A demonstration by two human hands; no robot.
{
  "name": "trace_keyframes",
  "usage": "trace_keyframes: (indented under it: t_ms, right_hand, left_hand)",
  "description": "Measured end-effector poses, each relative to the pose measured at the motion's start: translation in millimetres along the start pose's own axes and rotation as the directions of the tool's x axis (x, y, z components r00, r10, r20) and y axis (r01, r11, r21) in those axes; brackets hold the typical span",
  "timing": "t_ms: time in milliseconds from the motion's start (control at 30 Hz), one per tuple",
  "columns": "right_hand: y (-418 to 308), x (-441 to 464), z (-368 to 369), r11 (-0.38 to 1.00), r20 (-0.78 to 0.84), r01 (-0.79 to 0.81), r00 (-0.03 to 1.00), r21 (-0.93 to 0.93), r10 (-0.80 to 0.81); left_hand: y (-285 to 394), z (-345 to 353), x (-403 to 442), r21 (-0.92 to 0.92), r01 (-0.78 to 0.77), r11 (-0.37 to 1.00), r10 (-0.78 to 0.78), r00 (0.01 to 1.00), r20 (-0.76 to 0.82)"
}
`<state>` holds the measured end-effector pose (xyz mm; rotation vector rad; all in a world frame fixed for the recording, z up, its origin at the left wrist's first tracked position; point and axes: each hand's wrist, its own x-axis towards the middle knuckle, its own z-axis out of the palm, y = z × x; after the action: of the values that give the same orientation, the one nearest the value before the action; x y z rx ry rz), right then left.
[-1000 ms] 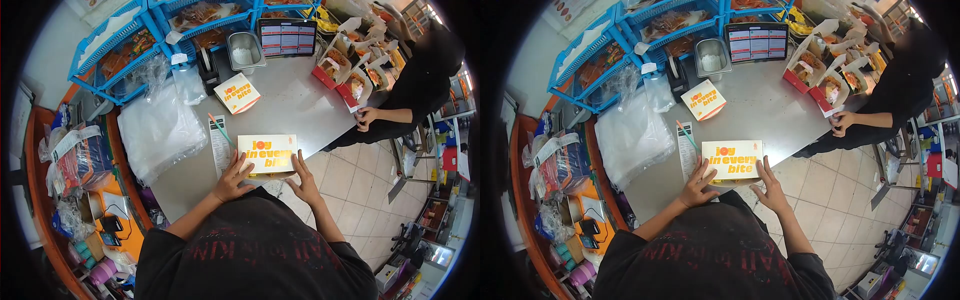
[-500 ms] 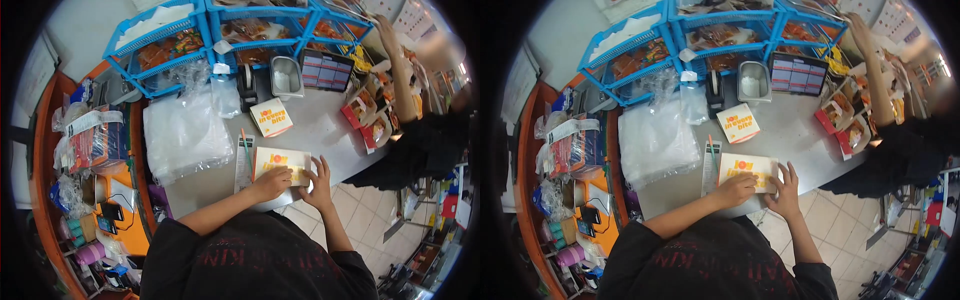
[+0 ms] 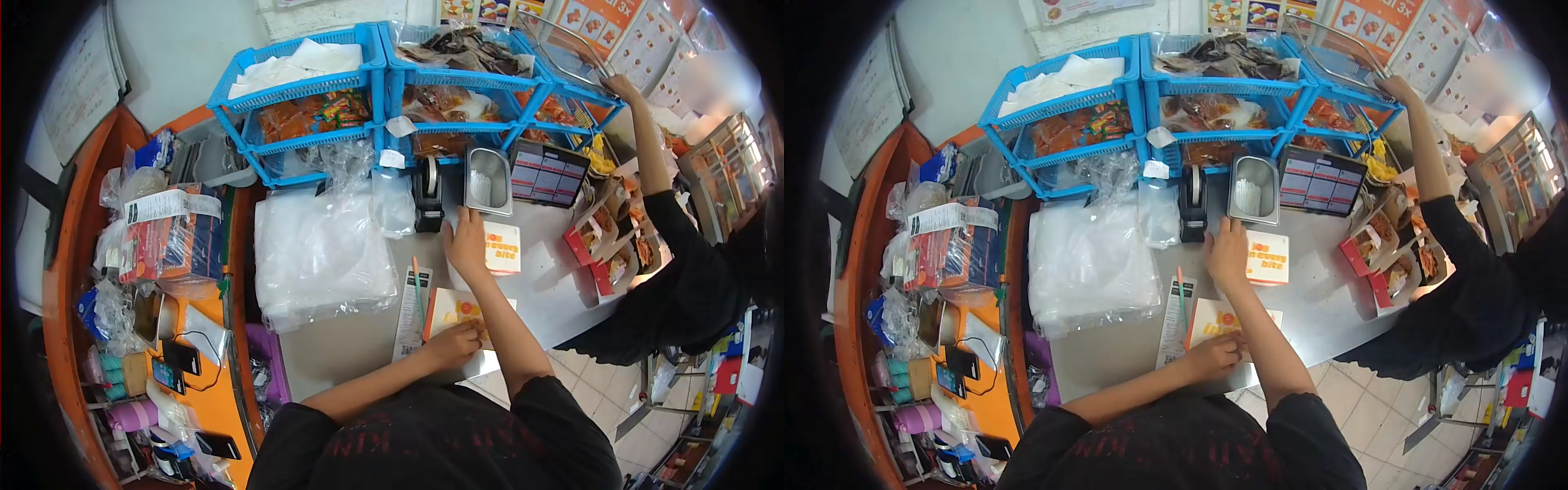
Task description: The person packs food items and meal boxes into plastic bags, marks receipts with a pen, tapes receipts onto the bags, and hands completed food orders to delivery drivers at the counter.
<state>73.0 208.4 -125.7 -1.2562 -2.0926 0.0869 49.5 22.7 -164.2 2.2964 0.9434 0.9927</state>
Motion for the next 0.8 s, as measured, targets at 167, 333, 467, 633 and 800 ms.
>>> trace_keyframes:
  t_ms: [167,333,467,633,800]
  right_hand:
    - [6.5,31.3,50.1,0.485,0.444,-0.680,0.730,0.549,0.520]
    - [12.7,5.4,41.6,0.177,0.648,-0.726,0.679,0.665,0.345]
    - [4.4,-0.1,49.8,0.979,0.066,-0.191,0.980,0.075,0.186]
    - [29.0,-15.3,-22.9,0.961,0.408,-0.258,0.891,0.097,0.198]
    - [33.2,-109.9,-161.7,0.672,0.275,-0.539,0.841,0.507,0.467]
  left_hand:
    - [7.2,-8.7,10.4,0.039,0.048,0.998,-0.042,0.991,-0.127]
    - [4.9,-8.8,12.6,-0.038,0.085,0.996,-0.089,0.989,-0.118]
    - [1.5,0.1,4.3,-0.141,0.219,0.966,-0.229,0.972,-0.061]
    - [-2.2,2.0,5.3,0.164,-0.039,0.986,0.070,0.979,-0.192]
    - [9.2,-20.2,19.9,0.064,0.082,0.995,-0.076,0.993,-0.086]
